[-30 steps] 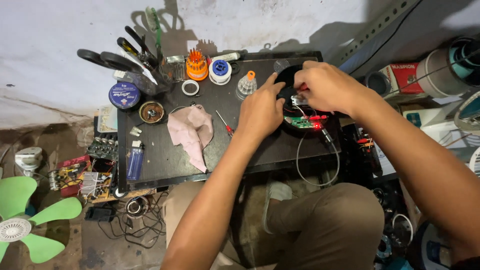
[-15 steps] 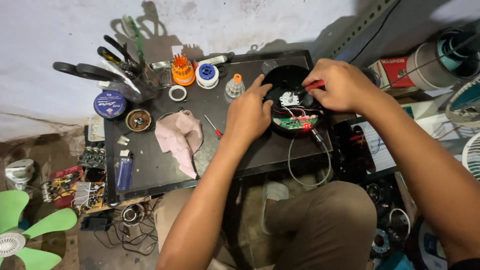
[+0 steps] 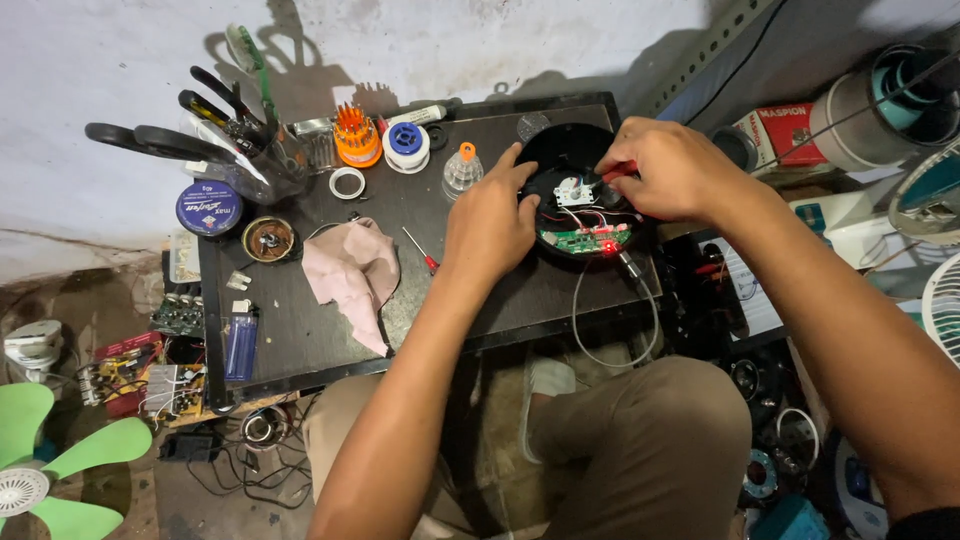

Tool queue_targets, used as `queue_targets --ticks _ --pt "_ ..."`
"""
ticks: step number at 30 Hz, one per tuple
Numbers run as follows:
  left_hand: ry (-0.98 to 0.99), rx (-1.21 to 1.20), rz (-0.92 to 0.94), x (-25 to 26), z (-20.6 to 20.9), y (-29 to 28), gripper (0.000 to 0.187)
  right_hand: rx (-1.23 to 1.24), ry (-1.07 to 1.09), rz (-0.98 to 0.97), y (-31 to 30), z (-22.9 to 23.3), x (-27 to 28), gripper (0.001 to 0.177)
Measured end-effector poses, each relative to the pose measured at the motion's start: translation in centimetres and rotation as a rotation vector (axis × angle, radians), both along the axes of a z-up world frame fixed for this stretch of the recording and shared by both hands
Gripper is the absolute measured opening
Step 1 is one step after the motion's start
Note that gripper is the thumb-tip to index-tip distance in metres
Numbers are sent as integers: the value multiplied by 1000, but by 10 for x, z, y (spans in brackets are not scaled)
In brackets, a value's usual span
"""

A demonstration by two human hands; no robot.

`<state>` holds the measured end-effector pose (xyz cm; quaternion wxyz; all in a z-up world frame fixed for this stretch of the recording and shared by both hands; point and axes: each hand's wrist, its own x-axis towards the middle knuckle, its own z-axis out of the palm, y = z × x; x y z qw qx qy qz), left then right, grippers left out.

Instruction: The person is repairing a small electronic device, likely a fan, using a screwdriver to adjust components on a circuit board. They also use a soldering iron to solder connections and handle various tools and parts on a cluttered workbench.

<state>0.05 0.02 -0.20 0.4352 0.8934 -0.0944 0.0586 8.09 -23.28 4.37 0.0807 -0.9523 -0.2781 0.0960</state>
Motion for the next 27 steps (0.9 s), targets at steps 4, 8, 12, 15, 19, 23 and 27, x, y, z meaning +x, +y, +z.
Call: queue_targets --ticks 4,8,12,15,19,23,27 --pt "4 -9 -4 0 0 0 40 -36 12 -19 2 1 1 14" --pt "4 -11 -5 -1 2 1 39 -103 1 8 5 3 1 14" --pt "5 -19 -3 -2 4 1 39 -231 -72 94 10 -4 4 13" --pt "20 -21 -1 -1 3 0 40 -339 -148 236 13 -6 5 16" --pt "19 -30 1 -1 2 0 40 -297 -167 330 4 -21 17 15" --pt "16 -28 1 -1 3 0 39 -314 -192 376 -5 -27 20 13" --pt "21 -24 2 -3 5 0 39 -313 -171 353 -5 -29 17 16"
